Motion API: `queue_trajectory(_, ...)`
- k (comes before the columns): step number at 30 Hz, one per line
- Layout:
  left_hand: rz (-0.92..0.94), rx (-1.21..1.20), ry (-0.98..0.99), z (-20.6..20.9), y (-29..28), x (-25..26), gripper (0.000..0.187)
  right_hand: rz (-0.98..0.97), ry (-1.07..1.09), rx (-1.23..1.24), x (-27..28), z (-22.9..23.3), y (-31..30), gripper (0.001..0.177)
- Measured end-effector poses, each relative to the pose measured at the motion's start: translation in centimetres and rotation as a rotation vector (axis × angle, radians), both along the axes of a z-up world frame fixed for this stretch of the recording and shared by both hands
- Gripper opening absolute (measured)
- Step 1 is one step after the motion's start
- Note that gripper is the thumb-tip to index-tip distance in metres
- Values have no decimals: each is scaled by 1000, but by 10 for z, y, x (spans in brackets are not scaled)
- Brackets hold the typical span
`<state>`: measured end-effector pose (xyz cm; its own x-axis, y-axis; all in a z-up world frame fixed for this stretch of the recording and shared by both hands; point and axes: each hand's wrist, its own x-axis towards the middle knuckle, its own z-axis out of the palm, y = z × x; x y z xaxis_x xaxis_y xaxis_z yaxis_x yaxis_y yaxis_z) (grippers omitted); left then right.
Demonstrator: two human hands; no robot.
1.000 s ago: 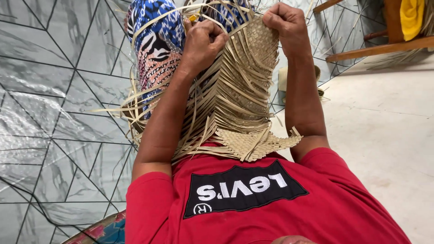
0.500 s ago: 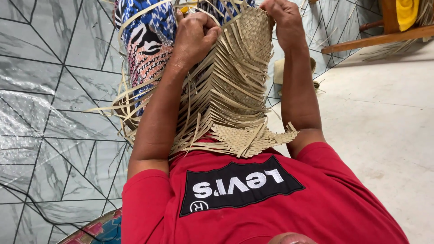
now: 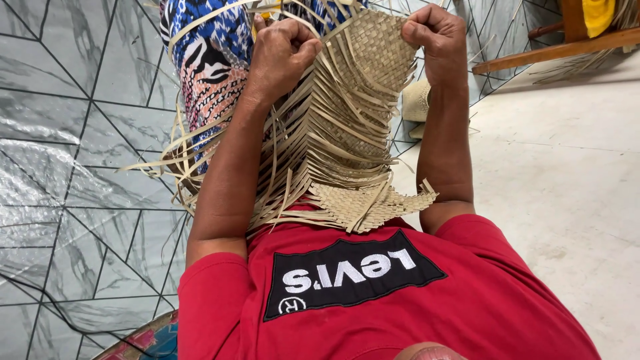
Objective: Weaving thin bamboo strips together by hand to create a structured mat or basket component.
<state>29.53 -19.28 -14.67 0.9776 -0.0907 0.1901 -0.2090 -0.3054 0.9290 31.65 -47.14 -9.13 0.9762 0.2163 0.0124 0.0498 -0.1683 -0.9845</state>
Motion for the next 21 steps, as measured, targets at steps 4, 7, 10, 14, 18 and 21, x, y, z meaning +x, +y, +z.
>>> queue_trajectory(4,-47,-74,120,8,5,-4,14,-69,-443,-540,-9,19,25,19)
queue_trajectory(7,-60,-67,211,12,6,-5,10,-23,-604,-466,-21,45,57,21)
queue_trajectory(10,-66,-43,193,14,6,-1,7,271,-539,-350,-17,43,77,15)
queue_trajectory(14,-64,-124,161,17,8,-4,8,365,-680,-558,-15,53,114,11)
queue_trajectory(18,-71,-201,87,26,13,-8,7,400,-778,-831,-2,49,125,2)
queue_trajectory(21,-101,-208,104,23,13,-10,7,439,-661,-706,1,53,122,6)
